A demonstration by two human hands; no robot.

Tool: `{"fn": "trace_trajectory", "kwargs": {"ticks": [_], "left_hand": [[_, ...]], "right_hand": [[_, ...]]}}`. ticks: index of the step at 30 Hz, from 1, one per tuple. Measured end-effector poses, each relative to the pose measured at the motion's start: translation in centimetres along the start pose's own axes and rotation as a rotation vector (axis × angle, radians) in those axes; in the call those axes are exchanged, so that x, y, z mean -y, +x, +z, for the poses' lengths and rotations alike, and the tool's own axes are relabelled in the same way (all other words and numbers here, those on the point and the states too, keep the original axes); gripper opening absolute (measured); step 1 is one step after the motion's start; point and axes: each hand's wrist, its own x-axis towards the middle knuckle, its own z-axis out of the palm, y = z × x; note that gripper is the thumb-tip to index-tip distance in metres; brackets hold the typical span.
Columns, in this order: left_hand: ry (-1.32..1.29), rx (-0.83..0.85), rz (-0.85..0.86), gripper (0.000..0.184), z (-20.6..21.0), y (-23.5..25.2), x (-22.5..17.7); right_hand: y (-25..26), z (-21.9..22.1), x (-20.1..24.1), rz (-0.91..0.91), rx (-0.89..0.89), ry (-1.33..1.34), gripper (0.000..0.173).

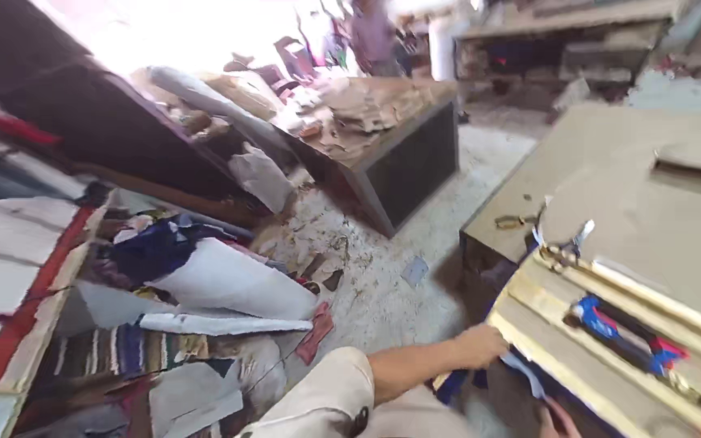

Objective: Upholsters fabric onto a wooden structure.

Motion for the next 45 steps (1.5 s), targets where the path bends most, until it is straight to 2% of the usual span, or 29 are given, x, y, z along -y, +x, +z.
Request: {"fn": "trace_trajectory", "kwargs": {"ticks": [2, 4, 5, 6, 8, 10, 11, 12, 15, 18, 20, 23, 25, 29, 32, 34, 36, 38, 40, 41, 43, 45], "left_hand": [[-0.048, 0.044, 0.020, 0.028, 0.4, -1.5, 0.6], [-0.124, 0.178, 0.036, 0.031, 1.4, -2.4, 1.0], [-0.152, 0.240, 0.053, 0.034, 1.9, -2.7, 1.3], [-0.184, 0.271, 0.071, 0.036, 2.6, -3.1, 1.5], [-0.223, 0.212, 0.152, 0.035, 3.3, -2.1, 3.0], [-0.224, 0.169, 0.243, 0.028, 4.2, -2.5, 3.7], [-0.212, 0.170, 0.275, 0.026, 4.6, -2.6, 3.8], [-0.202, 0.194, 0.293, 0.026, 4.7, -2.9, 3.8], [-0.171, 0.259, 0.331, 0.027, 4.4, -2.7, 4.1], [-0.148, 0.285, 0.362, 0.028, 4.1, -2.2, 4.4], [-0.136, 0.316, 0.380, 0.028, 4.1, -2.2, 4.5], [-0.125, 0.352, 0.403, 0.029, 4.6, -2.3, 4.3], [-0.114, 0.361, 0.424, 0.030, 5.0, -2.2, 4.2], [-0.073, 0.395, 0.432, 0.029, 5.1, -1.9, 4.1], [-0.022, 0.431, 0.414, 0.029, 5.1, -2.0, 3.9], [0.013, 0.443, 0.417, 0.032, 5.7, -1.9, 3.6], [0.066, 0.485, 0.416, 0.033, 6.0, -1.6, 3.0], [0.133, 0.579, 0.350, 0.033, 5.6, -0.9, 1.8], [0.118, 0.675, 0.193, 0.029, 4.9, 0.8, 0.2], [0.034, 0.686, 0.077, 0.039, 4.7, 2.0, -0.6], [-0.328, 0.633, -0.216, 0.048, 5.8, 4.8, -1.9], [-0.761, 0.520, -0.524, 0.051, 8.8, 6.9, -3.2]], "right_hand": [[-1.3, 0.2, -0.8, 0.136, 0.000, 0.254, 0.017], [-2.8, -0.5, -2.0, 0.359, -0.108, 0.561, 0.012], [-3.6, -0.7, -2.9, 0.474, -0.186, 0.682, 0.015], [-4.4, -1.1, -3.8, 0.597, -0.265, 0.744, 0.019], [-2.2, -1.2, -5.0, 0.861, -0.369, 0.833, 0.035], [-1.0, -1.1, -5.7, 1.071, -0.246, 0.923, 0.065], [-0.3, -0.8, -6.1, 1.094, -0.132, 0.930, 0.070], [0.1, -0.2, -6.4, 1.085, -0.036, 0.922, 0.068], [0.7, 1.4, -7.6, 1.018, 0.090, 0.927, 0.050], [0.2, 2.1, -8.5, 0.974, 0.078, 0.954, 0.037], [-0.8, 1.9, -7.6, 0.937, 0.047, 0.979, 0.034], [-1.4, 1.0, -6.5, 0.926, 0.153, 1.052, 0.051], [-1.0, 1.3, -6.2, 0.936, 0.150, 1.069, 0.053], [-0.1, 2.7, -6.2, 0.952, 0.023, 0.892, 0.030], [-0.4, 2.7, -5.9, 0.986, 0.022, 0.728, 0.035], [-0.1, 2.4, -5.7, 0.968, 0.059, 0.736, 0.048], [0.6, 3.3, -6.0, 0.928, 0.036, 0.707, 0.049], [1.0, 4.6, -7.1, 0.904, -0.016, 0.603, 0.038], [1.0, 4.7, -8.1, 0.903, -0.006, 0.461, 0.037], [0.7, 4.7, -8.8, 0.896, 0.006, 0.401, 0.037], [-0.1, 4.7, -10.2, 0.880, 0.058, 0.333, 0.040], [-1.3, 4.2, -10.7, 0.853, 0.118, 0.298, 0.036]]}}
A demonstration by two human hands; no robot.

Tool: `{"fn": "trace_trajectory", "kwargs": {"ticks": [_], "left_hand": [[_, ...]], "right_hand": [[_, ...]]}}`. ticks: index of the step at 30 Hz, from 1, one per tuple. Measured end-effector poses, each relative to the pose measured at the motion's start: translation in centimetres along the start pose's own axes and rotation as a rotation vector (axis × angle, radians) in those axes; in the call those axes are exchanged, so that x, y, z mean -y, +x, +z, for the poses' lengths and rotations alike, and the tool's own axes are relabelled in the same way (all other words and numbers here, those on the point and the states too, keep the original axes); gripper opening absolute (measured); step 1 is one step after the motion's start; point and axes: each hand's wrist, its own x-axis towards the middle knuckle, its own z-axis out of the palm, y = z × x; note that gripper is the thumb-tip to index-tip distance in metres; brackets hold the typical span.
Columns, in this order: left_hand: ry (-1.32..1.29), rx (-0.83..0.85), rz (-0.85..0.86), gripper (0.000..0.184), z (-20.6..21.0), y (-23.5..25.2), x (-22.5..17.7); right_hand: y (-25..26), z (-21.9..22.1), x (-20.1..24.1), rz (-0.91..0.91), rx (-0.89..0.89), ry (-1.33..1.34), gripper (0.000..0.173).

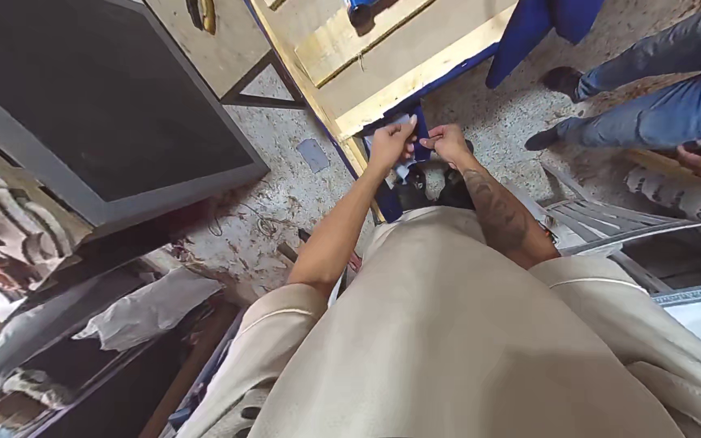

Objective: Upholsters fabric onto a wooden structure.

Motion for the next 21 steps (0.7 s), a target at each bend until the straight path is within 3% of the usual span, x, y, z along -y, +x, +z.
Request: {"fn": "trace_trajectory", "kwargs": {"ticks": [2, 5, 8, 12, 15, 18, 21], "left_hand": [[-0.230, -0.111, -0.014, 0.046, 2.3, 2.0, 0.1], [-0.148, -0.234, 0.017, 0.039, 4.2, 2.3, 0.3], [-0.023, -0.285, 0.000, 0.038, 5.8, 0.2, 1.1], [0.139, -0.356, -0.012, 0.037, 6.7, -0.8, 0.5], [0.092, -0.362, -0.025, 0.034, 7.3, -0.8, 0.4], [-0.008, -0.353, 0.002, 0.036, 7.0, -0.6, 1.1], [-0.218, -0.269, -0.058, 0.046, 6.5, -0.5, 1.8]], "right_hand": [[-1.5, -0.6, -0.4, -0.032, 0.034, -0.047, 0.032], [-4.2, -1.1, -0.5, -0.029, 0.096, -0.012, 0.032], [-4.7, -0.2, -0.1, -0.025, 0.163, 0.225, 0.027], [-4.6, 0.5, -0.8, -0.044, 0.111, 0.431, 0.021], [-4.6, 0.1, -1.3, -0.115, 0.142, 0.558, 0.040], [-4.2, 0.0, -1.0, -0.116, 0.086, 0.454, 0.066], [-4.6, -0.2, -0.9, -0.081, 0.041, 0.340, 0.029]]}}
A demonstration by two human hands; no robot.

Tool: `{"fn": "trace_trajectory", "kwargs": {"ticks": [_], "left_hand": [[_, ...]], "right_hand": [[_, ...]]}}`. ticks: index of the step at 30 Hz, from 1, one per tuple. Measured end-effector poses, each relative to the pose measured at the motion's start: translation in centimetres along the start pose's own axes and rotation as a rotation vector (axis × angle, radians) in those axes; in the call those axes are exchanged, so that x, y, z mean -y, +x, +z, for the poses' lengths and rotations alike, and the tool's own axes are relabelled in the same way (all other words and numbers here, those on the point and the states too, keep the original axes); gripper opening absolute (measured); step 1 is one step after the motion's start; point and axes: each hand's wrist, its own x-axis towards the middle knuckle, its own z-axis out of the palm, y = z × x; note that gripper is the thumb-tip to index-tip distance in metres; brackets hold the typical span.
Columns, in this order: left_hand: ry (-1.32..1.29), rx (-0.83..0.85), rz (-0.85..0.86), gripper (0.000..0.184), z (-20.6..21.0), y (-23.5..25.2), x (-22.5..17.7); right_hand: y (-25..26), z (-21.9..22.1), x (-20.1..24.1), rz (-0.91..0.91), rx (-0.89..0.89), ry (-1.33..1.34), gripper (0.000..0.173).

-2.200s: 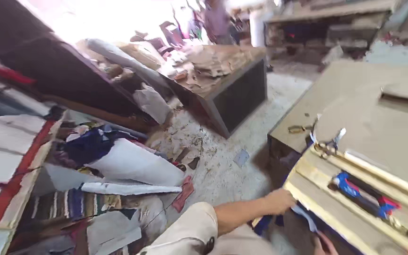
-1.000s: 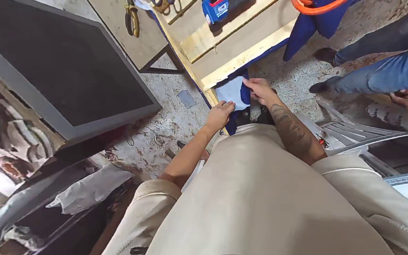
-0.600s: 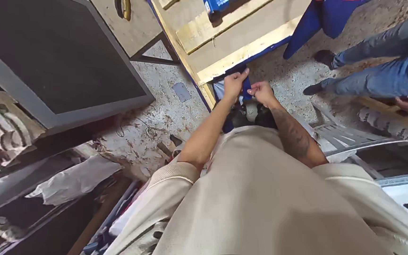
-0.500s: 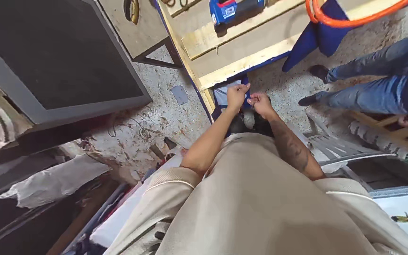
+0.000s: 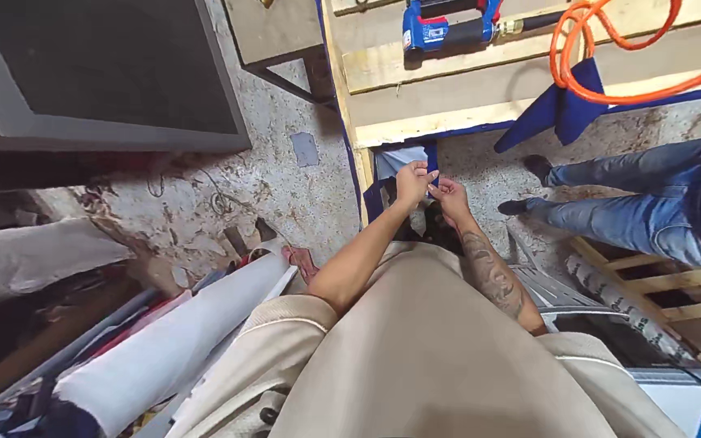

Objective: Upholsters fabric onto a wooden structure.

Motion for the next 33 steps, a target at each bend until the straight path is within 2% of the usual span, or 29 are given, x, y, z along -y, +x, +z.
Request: {"fn": "trace_trajectory", "kwargs": {"ticks": [2, 4, 6, 8, 11, 12, 13, 17, 19, 20, 22, 23, 24, 25, 26, 27, 29, 31, 33], "left_hand": [[-0.044, 0.027, -0.061, 0.046, -0.2, -0.3, 0.2], [-0.006, 0.036, -0.030, 0.047, -0.8, -1.4, -0.4], [0.111, -0.005, 0.133, 0.043, -1.6, -2.9, -1.8], [0.342, -0.037, 0.382, 0.041, -2.7, -4.8, -2.5], [0.757, 0.073, 0.651, 0.081, -4.3, -5.8, -2.0], [0.834, 0.100, 0.700, 0.087, -4.2, -5.6, -1.7], [0.848, 0.086, 0.758, 0.083, -4.0, -5.0, -1.5], [0.687, -0.134, 1.004, 0.037, -4.1, -0.3, -3.8], [0.681, -0.144, 1.016, 0.028, -4.5, 0.5, -5.6], [0.674, -0.162, 1.026, 0.024, -4.8, 1.0, -6.7], [0.721, -0.164, 1.029, 0.023, -5.8, 2.7, -9.5], [0.777, -0.119, 0.974, 0.024, -6.2, 3.1, -10.4], [0.830, -0.064, 0.895, 0.026, -6.6, 3.7, -11.3], [0.859, -0.019, 0.822, 0.028, -6.8, 4.6, -12.0], [0.884, 0.022, 0.744, 0.029, -6.9, 5.6, -12.5], [0.889, 0.069, 0.669, 0.029, -6.7, 6.2, -12.3], [0.854, 0.106, 0.617, 0.027, -6.7, 8.4, -12.4], [0.813, 0.144, 0.601, 0.026, -6.9, 10.0, -12.1], [0.782, 0.203, 0.601, 0.026, -7.1, 11.1, -11.5]], "right_hand": [[-0.8, 0.0, 0.5, 0.034, 0.003, -0.102, 0.013], [-1.5, 0.3, 1.7, 0.050, -0.021, -0.230, 0.011], [-2.1, 0.6, 3.4, 0.036, -0.042, -0.291, 0.012], [-3.1, 0.6, 5.1, 0.004, -0.047, -0.285, 0.014], [-4.1, 1.3, 7.8, -0.015, -0.048, -0.190, 0.016], [-4.3, 1.7, 8.7, -0.020, -0.054, -0.147, 0.016], [-4.3, 2.1, 9.6, -0.024, -0.063, -0.116, 0.017], [-3.0, 3.6, 13.2, -0.063, -0.071, -0.096, 0.017], [-2.1, 3.2, 15.0, -0.138, -0.012, -0.156, 0.021], [-1.1, 2.8, 16.4, -0.235, 0.014, -0.220, 0.024], [2.8, 2.2, 20.6, -0.574, -0.043, -0.478, 0.023], [5.2, 2.1, 22.5, -0.732, -0.104, -0.717, 0.022], [8.2, 2.4, 24.5, -0.825, -0.125, -0.966, 0.038], [11.4, 3.0, 26.1, -0.840, -0.080, -1.199, 0.064], [14.3, 3.8, 26.8, -0.826, -0.010, -1.381, 0.082], [16.3, 4.3, 26.4, -0.792, 0.062, -1.506, 0.088], [19.3, 5.4, 27.2, -0.764, 0.174, -1.654, 0.079], [19.2, 5.7, 28.8, -0.715, 0.237, -1.719, 0.063], [16.3, 5.8, 30.7, -0.636, 0.152, -1.749, 0.046]]}}
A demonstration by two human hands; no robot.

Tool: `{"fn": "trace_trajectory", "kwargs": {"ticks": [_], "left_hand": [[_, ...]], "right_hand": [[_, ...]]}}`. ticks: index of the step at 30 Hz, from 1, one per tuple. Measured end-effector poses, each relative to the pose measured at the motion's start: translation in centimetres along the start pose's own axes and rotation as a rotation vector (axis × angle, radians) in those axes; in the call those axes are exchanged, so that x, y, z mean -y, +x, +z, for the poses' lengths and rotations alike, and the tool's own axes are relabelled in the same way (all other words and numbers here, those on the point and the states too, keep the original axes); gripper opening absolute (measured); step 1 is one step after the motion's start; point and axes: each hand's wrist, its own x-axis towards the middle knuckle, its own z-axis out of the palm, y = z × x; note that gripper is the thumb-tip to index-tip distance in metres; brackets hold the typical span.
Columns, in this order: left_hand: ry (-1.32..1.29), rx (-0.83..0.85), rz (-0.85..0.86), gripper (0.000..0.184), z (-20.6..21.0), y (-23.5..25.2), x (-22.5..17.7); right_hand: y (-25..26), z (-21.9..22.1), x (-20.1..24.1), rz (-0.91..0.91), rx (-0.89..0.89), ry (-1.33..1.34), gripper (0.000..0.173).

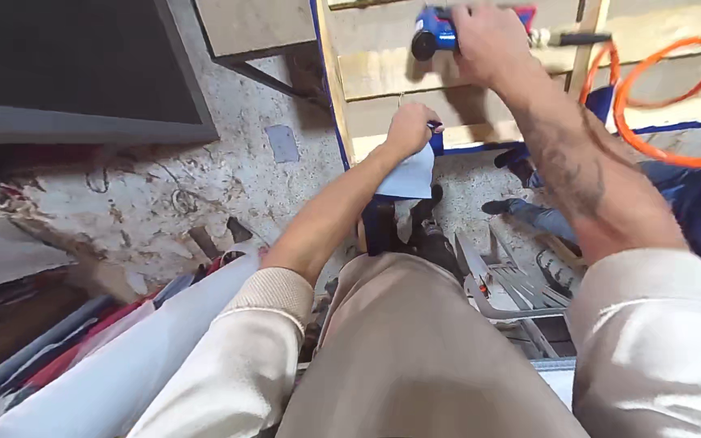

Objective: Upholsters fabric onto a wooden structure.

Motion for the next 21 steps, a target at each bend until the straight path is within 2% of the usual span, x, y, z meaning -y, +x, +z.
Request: {"fn": "trace_trajectory", "kwargs": {"ticks": [3, 5, 8, 10, 12, 15, 21], "left_hand": [[-0.066, 0.043, 0.065, 0.027, 0.3, 0.6, 1.5], [-0.127, 0.068, 0.104, 0.028, 0.2, 0.8, 2.3], [-0.243, 0.018, 0.162, 0.025, 0.8, 0.8, 3.6], [-0.292, -0.005, 0.170, 0.020, 0.8, 0.9, 3.9], [-0.304, 0.005, 0.158, 0.021, 0.9, 0.7, 3.9], [-0.279, 0.023, 0.157, 0.023, 0.8, 0.9, 3.9], [-0.281, 0.084, 0.130, 0.019, 0.6, 0.9, 3.9]], "right_hand": [[-6.9, -4.6, 2.7, 0.249, 0.024, 0.117, 0.035], [-11.4, -5.6, 3.6, 0.279, 0.037, 0.262, 0.043], [-13.8, -5.6, 5.2, 0.278, 0.192, 0.489, 0.051], [-12.6, -5.9, 6.0, 0.354, 0.305, 0.682, 0.070], [-10.6, -6.0, 6.3, 0.470, 0.445, 0.813, 0.076], [-7.3, -5.8, 6.4, 0.551, 0.608, 0.803, 0.072], [-3.0, -5.4, 6.8, 0.522, 0.829, 0.724, 0.072]]}}
